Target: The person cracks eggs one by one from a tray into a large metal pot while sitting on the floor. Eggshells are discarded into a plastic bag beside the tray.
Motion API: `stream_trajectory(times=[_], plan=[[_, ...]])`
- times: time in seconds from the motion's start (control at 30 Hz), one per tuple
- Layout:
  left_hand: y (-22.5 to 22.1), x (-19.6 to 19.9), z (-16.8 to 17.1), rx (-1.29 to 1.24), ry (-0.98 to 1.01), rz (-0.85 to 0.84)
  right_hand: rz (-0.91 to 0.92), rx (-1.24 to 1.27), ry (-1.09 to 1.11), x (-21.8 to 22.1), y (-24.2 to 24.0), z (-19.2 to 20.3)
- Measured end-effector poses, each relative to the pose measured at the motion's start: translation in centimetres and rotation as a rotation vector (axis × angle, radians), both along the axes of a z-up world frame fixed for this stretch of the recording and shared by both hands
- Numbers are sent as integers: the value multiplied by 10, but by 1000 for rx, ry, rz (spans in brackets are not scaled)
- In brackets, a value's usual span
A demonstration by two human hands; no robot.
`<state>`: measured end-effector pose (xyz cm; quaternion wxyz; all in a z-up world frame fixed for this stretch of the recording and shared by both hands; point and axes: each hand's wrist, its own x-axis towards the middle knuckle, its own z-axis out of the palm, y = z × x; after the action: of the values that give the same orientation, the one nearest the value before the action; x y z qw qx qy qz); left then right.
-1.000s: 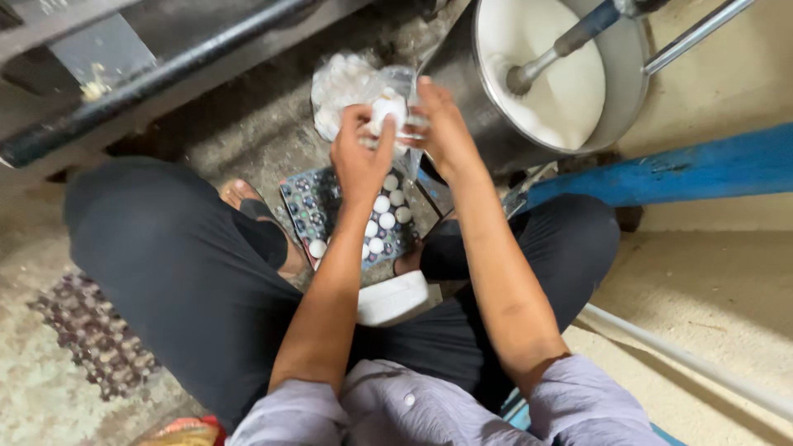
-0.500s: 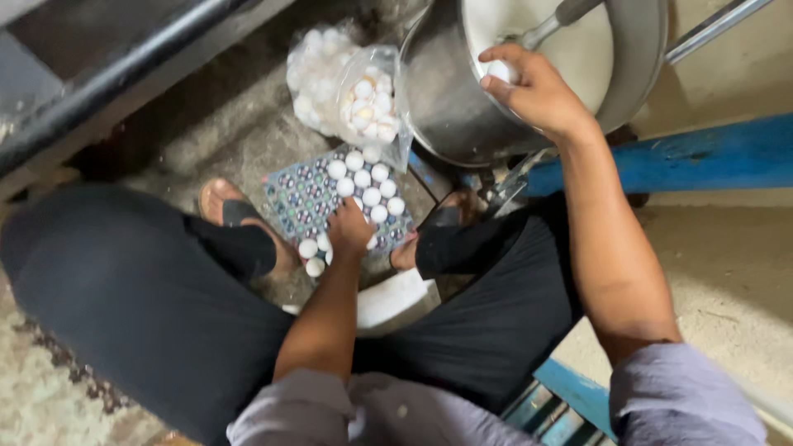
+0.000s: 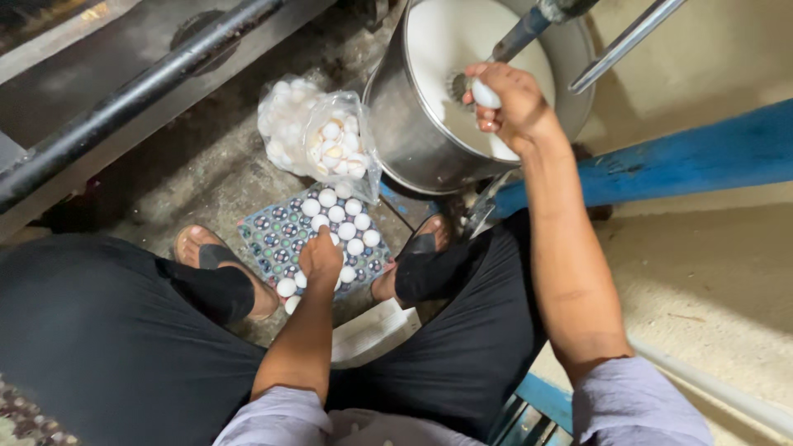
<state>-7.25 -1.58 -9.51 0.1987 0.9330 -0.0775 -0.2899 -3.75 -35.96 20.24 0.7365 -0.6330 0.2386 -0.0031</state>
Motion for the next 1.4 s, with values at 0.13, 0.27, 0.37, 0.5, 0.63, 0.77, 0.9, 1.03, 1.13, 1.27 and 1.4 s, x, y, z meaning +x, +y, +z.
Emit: stream_trajectory(times=[0.13,0.27,0.37,0.5,0.63,0.77,0.9,1.03,1.13,1.27,1.4], plan=[[2,7,9,-18,72,25,-30,-72,51,-6,12,5],[-2,9,25,-54,94,85,-9,-410,197,-15,19,12],[-5,11,33,-138,86,172,63,-901,312,-26,13,16],[-6,21,30,-229,138,387,101,-1235,24,-26,1,15],[-7,39,15,-338,76,580,286,-1288,116,-13,18,14],[-12,68,11,-475,-269,695,246,-1256,-148,18,69,16],[-7,86,57,-661,-309,887,147,-1158,-59,56,144,-26],[-5,85,143,-1033,-340,795,216,-1190,-415,63,165,-103],[-16,78,182,-1069,-531,488,-20,28,-130,43,160,-139],[-25,81,164,-1026,-573,509,-165,743,97,21,135,-100],[-10,89,88,-571,-325,764,-18,-81,-138,12,83,-20]])
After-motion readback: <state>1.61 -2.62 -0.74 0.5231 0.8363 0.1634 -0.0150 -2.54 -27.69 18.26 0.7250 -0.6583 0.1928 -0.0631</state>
